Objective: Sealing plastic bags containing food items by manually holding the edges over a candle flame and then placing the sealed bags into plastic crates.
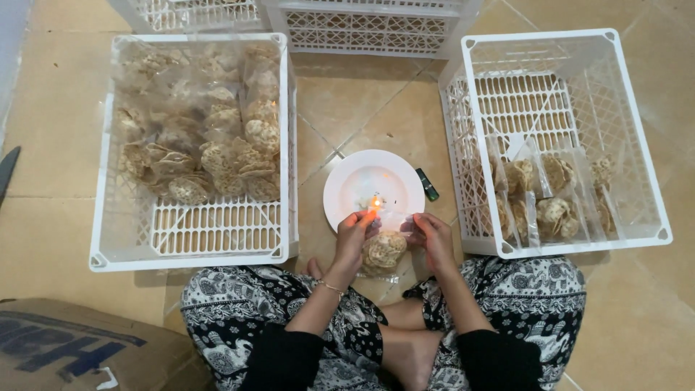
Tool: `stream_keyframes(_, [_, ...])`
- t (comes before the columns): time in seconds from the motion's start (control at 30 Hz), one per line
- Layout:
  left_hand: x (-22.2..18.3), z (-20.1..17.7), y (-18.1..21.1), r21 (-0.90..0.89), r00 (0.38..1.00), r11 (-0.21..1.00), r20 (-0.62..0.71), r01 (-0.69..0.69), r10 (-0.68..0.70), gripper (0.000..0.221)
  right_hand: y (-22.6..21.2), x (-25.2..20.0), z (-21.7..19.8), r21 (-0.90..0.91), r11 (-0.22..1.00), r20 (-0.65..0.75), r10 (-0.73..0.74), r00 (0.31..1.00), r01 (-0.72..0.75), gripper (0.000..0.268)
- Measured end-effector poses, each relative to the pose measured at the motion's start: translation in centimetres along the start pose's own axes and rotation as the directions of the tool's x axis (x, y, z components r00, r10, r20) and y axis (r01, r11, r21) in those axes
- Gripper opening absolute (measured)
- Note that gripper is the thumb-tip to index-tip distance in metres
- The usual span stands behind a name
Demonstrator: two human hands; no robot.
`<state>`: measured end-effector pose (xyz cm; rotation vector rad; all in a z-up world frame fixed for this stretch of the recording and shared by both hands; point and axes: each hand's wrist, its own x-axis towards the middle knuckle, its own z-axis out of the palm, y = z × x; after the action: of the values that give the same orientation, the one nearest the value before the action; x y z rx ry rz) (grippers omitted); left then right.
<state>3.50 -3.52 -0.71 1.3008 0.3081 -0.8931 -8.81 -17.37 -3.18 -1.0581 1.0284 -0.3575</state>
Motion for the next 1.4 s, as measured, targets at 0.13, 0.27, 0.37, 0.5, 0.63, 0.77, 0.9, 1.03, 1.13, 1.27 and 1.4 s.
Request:
stream_keyframes(0.13, [-0.2, -0.1, 0.2, -0.005, 1.000, 1.000, -0.001, 0.000, 0.000, 0.024, -0.1, 0.0, 0.1, -0.005, 1.000, 0.002, -0.003, 1.000, 0.003, 0.016])
stream_keyframes(0.27, [-0.2, -0.3, 0.0, -0.024, 1.000, 1.000, -0.021, -0.011, 0.010, 0.026, -0.5, -0.2, 0.8, -0.026, 1.000, -0.006, -0.015, 1.000, 0.014, 0.017])
stream_keyframes(0.37, [-0.5, -0.4, 0.3, -0.033, 0.999, 0.999, -0.033, -0.018, 0.017, 0.025, -0.4, -0.1, 1.1, -0.041, 0.999, -0.013, -0.025, 1.000, 0.024, 0.016])
stream_keyframes(0.5, [0.2, -0.8, -0.4, -0.055, 0.999, 0.998, -0.042, -0.022, 0.020, 0.025, -0.5, -0.2, 1.5, -0.054, 0.998, -0.017, -0.020, 1.000, 0.019, 0.016])
stream_keyframes(0.63, [0.0, -0.5, 0.0, -0.058, 0.999, 0.998, -0.038, -0.035, 0.032, 0.026, -1.1, -0.4, 1.8, -0.046, 0.998, -0.024, -0.042, 0.999, 0.041, 0.014])
stream_keyframes(0.77, [-0.5, -0.5, 0.0, -0.065, 1.000, 0.998, -0.029, -0.006, 0.004, 0.024, -0.7, -0.4, 1.4, -0.043, 0.999, -0.031, -0.006, 1.000, 0.004, 0.016])
stream_keyframes(0.9, [0.6, -0.6, -0.6, -0.070, 1.000, 0.998, -0.009, -0.002, 0.001, 0.023, -0.8, -0.1, 1.2, -0.046, 0.999, -0.027, 0.009, 1.000, -0.010, 0.016])
stream_keyframes(1.03, [0.2, 0.1, -0.2, -0.064, 1.000, 0.998, -0.012, 0.001, -0.002, 0.024, -0.8, 0.0, 0.9, -0.052, 0.998, -0.027, 0.017, 0.999, -0.018, 0.018])
stream_keyframes(1.13, [-0.7, 0.3, 0.1, -0.038, 1.000, 0.999, -0.021, 0.009, -0.010, 0.024, -0.7, -0.4, 0.8, -0.059, 0.998, -0.048, 0.020, 0.999, -0.023, 0.018])
stream_keyframes(1.27, [0.0, 0.4, -0.1, -0.033, 1.000, 0.999, -0.020, 0.007, -0.007, 0.025, -0.5, 0.2, 0.7, -0.051, 0.999, -0.050, 0.017, 0.999, -0.020, 0.017])
stream_keyframes(1.4, [-1.0, 0.6, 0.5, -0.028, 1.000, 1.000, -0.021, 0.004, -0.004, 0.023, -0.2, 0.5, 0.4, -0.050, 0.999, -0.061, 0.014, 0.998, -0.017, 0.019])
